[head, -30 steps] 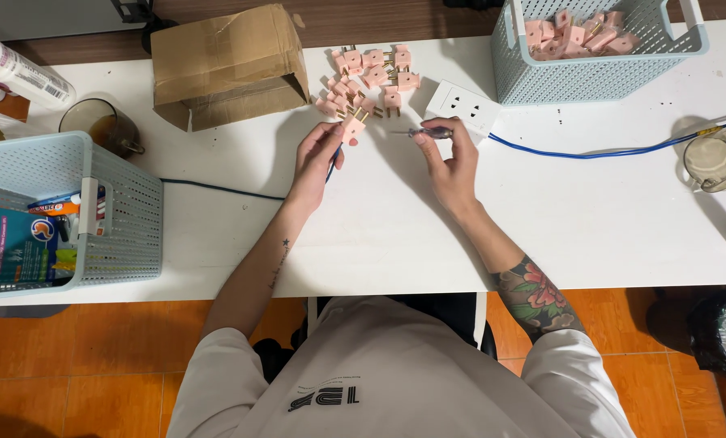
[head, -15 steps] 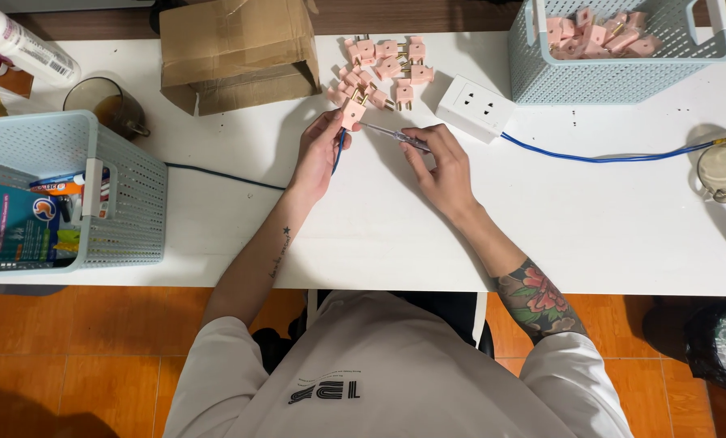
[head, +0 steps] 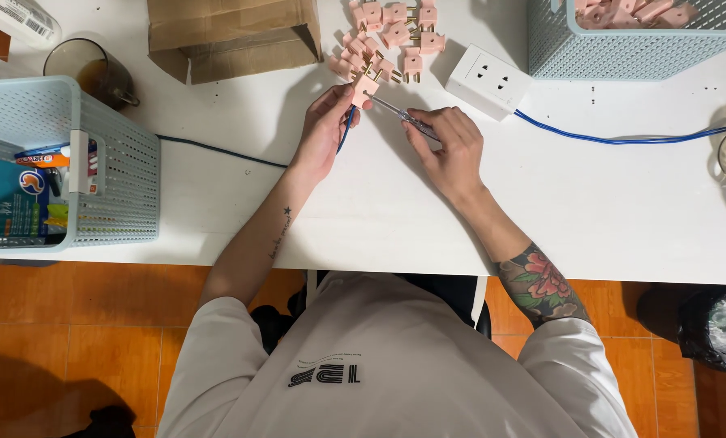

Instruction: The person uses a screwdriver to tighten screws on small pink electrical components on a white table. They then insert one of the components into a white power strip and test it by pressing the switch.

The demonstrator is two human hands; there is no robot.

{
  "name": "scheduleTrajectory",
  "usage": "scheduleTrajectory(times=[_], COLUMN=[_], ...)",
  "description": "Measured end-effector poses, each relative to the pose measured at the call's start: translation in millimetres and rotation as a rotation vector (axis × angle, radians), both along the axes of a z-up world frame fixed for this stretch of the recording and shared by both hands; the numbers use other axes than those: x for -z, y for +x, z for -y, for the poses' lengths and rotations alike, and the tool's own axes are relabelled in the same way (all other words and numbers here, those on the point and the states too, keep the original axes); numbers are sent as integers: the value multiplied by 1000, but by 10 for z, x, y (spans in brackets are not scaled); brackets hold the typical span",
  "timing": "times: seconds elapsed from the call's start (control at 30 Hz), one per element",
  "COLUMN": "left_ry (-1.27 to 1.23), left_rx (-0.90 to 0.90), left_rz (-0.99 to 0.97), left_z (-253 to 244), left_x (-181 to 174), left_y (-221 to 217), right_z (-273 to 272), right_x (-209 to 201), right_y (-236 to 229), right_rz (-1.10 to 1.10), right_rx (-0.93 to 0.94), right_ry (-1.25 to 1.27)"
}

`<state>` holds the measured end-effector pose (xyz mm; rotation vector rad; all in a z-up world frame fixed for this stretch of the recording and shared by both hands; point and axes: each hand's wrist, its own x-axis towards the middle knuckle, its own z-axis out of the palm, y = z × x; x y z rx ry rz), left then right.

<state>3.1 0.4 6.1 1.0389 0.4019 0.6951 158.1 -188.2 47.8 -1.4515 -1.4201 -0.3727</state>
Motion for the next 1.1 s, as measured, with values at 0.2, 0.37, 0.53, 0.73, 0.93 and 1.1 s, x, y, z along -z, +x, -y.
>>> scheduleTrajectory(times=[0.2, 0.37, 0.53, 0.73, 0.93, 1.1], left_ry=[42, 204, 368, 610, 757, 804], left_rx=[-28, -52, -99, -182, -231, -251], left_rz=[6, 20, 44, 46, 26, 48], left_z=[65, 15, 86, 57, 74, 86], left_x=[-95, 47, -81, 62, -42, -96], left_y=[-20, 2, -15, 1, -57, -61], right_z=[11, 23, 19, 16, 1, -12], right_x=[-7, 40, 23, 85, 222, 106], right_y=[-6, 16, 22, 20, 78, 80], right_rz=[-5, -67, -148, -223, -390, -239], right_rx=[7, -13, -12, 9, -27, -12], right_ry=[-14, -46, -92, -207, -239, -174])
